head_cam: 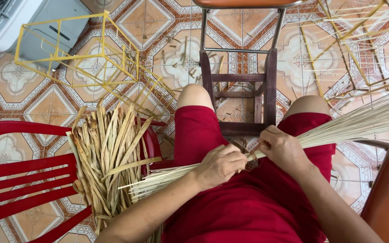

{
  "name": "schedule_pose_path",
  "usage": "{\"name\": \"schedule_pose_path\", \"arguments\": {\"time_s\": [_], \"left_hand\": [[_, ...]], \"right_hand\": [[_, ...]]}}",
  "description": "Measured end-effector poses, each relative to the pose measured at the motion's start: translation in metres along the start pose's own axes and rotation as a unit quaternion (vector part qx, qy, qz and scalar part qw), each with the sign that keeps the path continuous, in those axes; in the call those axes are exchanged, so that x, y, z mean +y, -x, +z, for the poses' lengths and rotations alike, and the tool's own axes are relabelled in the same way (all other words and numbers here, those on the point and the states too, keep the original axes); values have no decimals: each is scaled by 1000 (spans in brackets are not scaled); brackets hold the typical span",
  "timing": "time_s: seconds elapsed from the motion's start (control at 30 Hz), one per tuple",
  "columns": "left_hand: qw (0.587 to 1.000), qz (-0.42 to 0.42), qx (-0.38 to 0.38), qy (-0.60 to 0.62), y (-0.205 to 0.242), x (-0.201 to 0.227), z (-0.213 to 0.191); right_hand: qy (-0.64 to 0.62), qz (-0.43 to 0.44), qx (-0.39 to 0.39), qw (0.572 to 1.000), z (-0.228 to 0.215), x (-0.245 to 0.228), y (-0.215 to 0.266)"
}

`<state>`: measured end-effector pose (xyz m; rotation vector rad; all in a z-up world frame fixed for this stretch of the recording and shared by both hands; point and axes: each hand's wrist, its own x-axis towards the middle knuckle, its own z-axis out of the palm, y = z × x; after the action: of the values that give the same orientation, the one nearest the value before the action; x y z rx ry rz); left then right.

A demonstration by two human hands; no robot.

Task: Assembling and weaving bamboo strips into 3D geometric frames.

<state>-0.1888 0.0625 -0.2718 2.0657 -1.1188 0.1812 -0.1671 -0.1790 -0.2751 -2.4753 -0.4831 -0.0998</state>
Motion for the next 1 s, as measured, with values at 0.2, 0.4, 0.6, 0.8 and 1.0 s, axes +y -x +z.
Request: {"name": "schedule_pose_path", "arguments": {"time_s": [0.2,0.4,0.6,0.8,1.0], "left_hand": [[943,-203,-3,263,-11,-19,24],[835,-399,-17,379,-25,-35,47],[875,-313,-118,351,-28,-44,50],[726,-414,-75,544,-3,-68,80],[653,-441,-93,609,-9,-59,63]], "right_hand": [[-113,42,-8,993,-9,5,3],[-188,165,-68,966,-9,-5,12],[-245,115,-15,963,-3,-11,7],[-222,169,-33,960,-12,-8,15],[-244,125,-15,962,-6,-15,24]]}}
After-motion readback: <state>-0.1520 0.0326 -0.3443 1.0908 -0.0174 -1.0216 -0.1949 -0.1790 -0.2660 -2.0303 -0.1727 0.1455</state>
